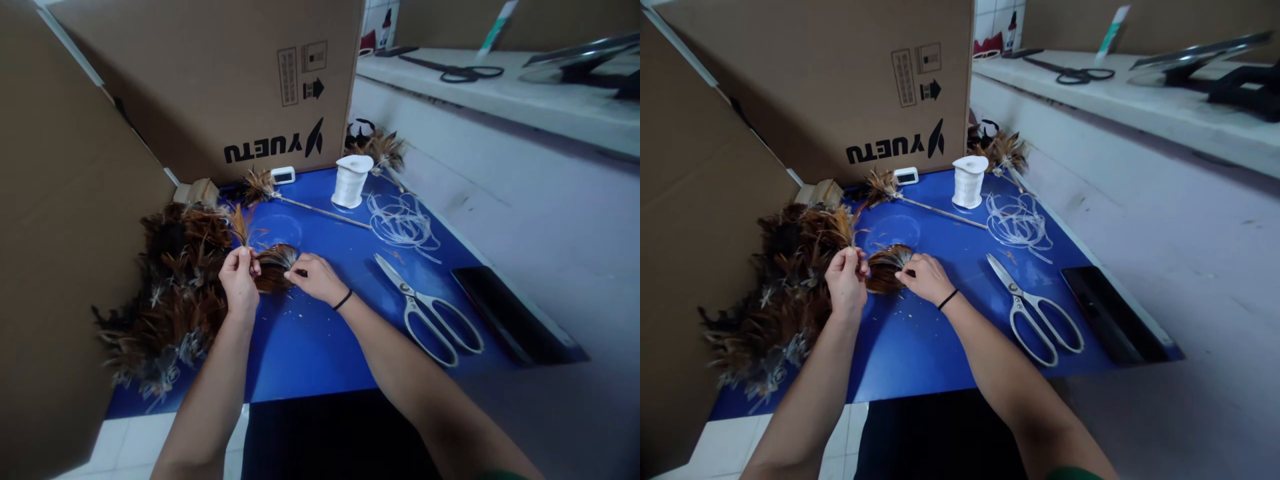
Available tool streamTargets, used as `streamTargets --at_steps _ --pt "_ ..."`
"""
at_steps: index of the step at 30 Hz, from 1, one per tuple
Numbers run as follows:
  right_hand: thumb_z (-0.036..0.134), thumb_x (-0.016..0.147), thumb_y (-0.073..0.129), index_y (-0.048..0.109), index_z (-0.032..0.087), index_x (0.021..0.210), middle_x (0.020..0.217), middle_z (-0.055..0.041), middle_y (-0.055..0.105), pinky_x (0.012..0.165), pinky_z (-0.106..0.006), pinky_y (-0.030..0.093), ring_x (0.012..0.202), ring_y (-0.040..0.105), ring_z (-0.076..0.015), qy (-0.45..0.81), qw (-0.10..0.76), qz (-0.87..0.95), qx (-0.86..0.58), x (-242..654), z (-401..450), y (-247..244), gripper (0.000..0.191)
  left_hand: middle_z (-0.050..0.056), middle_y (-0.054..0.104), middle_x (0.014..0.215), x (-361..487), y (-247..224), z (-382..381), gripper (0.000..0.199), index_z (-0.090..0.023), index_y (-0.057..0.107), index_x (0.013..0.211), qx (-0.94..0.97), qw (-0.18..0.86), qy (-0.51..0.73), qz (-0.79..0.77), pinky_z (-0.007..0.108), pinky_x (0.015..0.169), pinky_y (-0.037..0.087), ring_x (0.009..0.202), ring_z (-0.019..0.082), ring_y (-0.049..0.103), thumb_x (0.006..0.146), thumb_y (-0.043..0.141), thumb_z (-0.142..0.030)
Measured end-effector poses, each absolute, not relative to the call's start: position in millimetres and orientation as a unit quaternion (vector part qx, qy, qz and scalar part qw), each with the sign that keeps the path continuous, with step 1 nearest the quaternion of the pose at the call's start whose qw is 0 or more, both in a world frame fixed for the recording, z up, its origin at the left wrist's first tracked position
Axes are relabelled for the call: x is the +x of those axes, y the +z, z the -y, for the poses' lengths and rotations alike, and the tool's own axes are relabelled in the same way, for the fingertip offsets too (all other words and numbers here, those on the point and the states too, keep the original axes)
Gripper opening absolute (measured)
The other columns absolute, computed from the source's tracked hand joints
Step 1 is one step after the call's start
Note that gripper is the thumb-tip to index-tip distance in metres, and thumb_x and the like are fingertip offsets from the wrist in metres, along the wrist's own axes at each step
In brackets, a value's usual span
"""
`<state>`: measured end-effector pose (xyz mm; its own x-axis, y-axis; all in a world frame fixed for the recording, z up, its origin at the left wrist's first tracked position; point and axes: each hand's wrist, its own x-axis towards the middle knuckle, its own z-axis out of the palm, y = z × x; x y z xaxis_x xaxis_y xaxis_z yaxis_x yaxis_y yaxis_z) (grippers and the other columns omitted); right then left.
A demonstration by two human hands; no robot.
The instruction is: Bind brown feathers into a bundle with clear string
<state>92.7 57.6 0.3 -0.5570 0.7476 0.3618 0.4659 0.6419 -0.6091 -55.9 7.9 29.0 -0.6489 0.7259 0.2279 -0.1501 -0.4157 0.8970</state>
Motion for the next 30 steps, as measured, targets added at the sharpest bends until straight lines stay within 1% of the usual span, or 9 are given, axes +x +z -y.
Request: streamTargets --at_steps 2,5,8,12,17,22,24,27,30 --pt "0.031 0.084 0.053 0.067 0.018 0.071 0.072 -0.0019 0.059 0.069 -0.025 0.040 0.069 0.053 -0.0125 0.231 0.339 0.831 -0.375 89.7 -56.8 2.5 0.022 -0.001 0.056 0.065 -55.9 29.1 -7.8 0.023 -0.014 0.060 0.073 0.310 0.281 0.781 -0.465 0.017 0.040 0.033 0.044 0.004 0.044 0.071 0.068 -0.035" --pt "0.024 0.084 0.052 0.066 0.019 0.080 0.076 -0.0022 0.059 0.071 -0.025 0.040 0.072 0.053 -0.0128 0.206 0.370 0.813 -0.398 82.7 -58.5 0.5 0.015 -0.001 0.056 0.065 -55.5 29.3 -7.5 0.023 -0.014 0.061 0.073 0.310 0.281 0.779 -0.467 0.017 0.040 0.033 0.044 0.004 0.044 0.071 0.068 -0.035" --pt "0.021 0.082 0.054 0.064 0.020 0.083 0.083 -0.0042 0.060 0.076 -0.027 0.040 0.080 0.054 -0.0155 0.172 0.357 0.826 -0.401 76.0 -61.4 -6.3 0.010 -0.001 0.056 0.066 -54.6 29.5 -7.1 0.023 -0.014 0.060 0.071 0.309 0.287 0.777 -0.468 0.017 0.040 0.033 0.045 0.004 0.044 0.071 0.068 -0.035" --pt "0.018 0.081 0.051 0.062 0.020 0.077 0.082 -0.0049 0.060 0.074 -0.027 0.041 0.079 0.054 -0.0164 0.163 0.333 0.832 -0.412 72.3 -62.7 -11.6 0.011 -0.001 0.055 0.065 -53.9 29.1 -7.1 0.023 -0.014 0.061 0.071 0.305 0.298 0.773 -0.470 0.017 0.040 0.033 0.045 0.004 0.044 0.070 0.069 -0.035" --pt "0.016 0.075 0.051 0.058 0.019 0.071 0.075 -0.0019 0.059 0.067 -0.024 0.041 0.067 0.053 -0.0131 0.224 0.372 0.789 -0.434 75.0 -63.4 -7.3 0.009 -0.001 0.055 0.064 -54.2 27.4 -7.6 0.022 -0.014 0.061 0.072 0.308 0.299 0.771 -0.470 0.017 0.041 0.033 0.044 0.004 0.044 0.071 0.069 -0.035" --pt "0.019 0.069 0.053 0.059 0.019 0.067 0.062 0.0022 0.059 0.062 -0.023 0.042 0.057 0.053 -0.0111 0.332 0.399 0.724 -0.455 78.5 -65.1 -4.0 0.006 -0.001 0.056 0.065 -54.4 25.3 -8.2 0.021 -0.014 0.062 0.073 0.310 0.302 0.767 -0.473 0.017 0.041 0.033 0.044 0.004 0.044 0.072 0.068 -0.034" --pt "0.018 0.066 0.054 0.060 0.019 0.071 0.062 0.0029 0.059 0.060 -0.023 0.043 0.056 0.054 -0.0104 0.370 0.408 0.700 -0.455 79.0 -66.3 -5.3 0.008 0.000 0.056 0.065 -54.2 25.1 -8.3 0.021 -0.014 0.062 0.073 0.312 0.304 0.766 -0.473 0.017 0.041 0.034 0.044 0.004 0.044 0.072 0.067 -0.033" --pt "0.016 0.064 0.053 0.063 0.017 0.084 0.063 0.0034 0.059 0.059 -0.022 0.043 0.055 0.053 -0.0095 0.403 0.415 0.684 -0.444 79.2 -68.3 -8.5 0.022 -0.001 0.055 0.064 -53.2 24.8 -8.4 0.021 -0.014 0.062 0.073 0.309 0.309 0.763 -0.476 0.017 0.041 0.033 0.044 0.004 0.044 0.071 0.068 -0.034" --pt "0.015 0.064 0.052 0.065 0.018 0.083 0.066 0.0022 0.061 0.060 -0.023 0.044 0.056 0.052 -0.0098 0.395 0.409 0.692 -0.446 79.1 -68.9 -9.6 0.023 -0.001 0.056 0.065 -52.0 23.6 -8.6 0.021 -0.014 0.062 0.074 0.312 0.319 0.756 -0.478 0.017 0.041 0.033 0.044 0.004 0.044 0.071 0.068 -0.034"
